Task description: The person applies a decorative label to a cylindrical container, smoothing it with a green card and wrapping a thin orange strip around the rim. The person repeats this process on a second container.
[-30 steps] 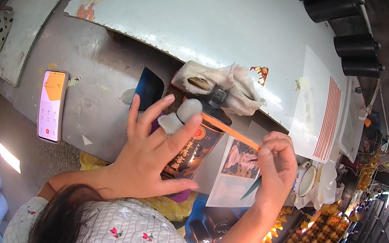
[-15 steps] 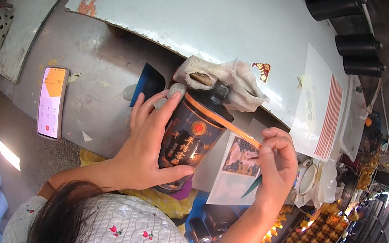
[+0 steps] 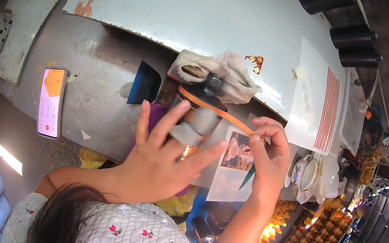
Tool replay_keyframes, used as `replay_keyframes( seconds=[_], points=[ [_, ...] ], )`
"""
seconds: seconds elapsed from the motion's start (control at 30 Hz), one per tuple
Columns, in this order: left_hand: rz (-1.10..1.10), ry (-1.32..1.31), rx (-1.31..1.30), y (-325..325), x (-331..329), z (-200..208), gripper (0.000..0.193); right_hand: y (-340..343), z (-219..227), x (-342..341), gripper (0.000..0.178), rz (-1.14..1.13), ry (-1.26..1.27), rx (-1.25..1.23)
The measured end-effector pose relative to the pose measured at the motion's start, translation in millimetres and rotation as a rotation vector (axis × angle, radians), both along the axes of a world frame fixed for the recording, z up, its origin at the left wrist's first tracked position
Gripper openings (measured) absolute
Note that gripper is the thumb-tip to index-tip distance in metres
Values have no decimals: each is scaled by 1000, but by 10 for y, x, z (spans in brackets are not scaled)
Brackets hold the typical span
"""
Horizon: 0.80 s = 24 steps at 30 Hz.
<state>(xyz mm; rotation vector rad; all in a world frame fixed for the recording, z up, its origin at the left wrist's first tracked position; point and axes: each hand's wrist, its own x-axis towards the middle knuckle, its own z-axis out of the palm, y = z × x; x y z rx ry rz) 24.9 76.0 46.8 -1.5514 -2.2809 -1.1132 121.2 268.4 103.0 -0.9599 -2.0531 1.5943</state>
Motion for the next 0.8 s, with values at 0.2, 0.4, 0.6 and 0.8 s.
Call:
replay_keyframes(
  seconds=[0.2,0.4,0.6,0.8],
  points=[
    [-69,-448,-131,-162,-171,18,120,11,-22,-25,4,19,-24,43],
    [-197,-537,-9,-229,-395,-168,117,11,4,-28,4,50,-44,72],
    [-191,-603,16,-171,-400,-86,118,-87,108,-52,6,11,-9,-20],
    [-140,-390,-8,-117,-387,-29,118,-113,188,15,8,39,39,-103]
  ],
)
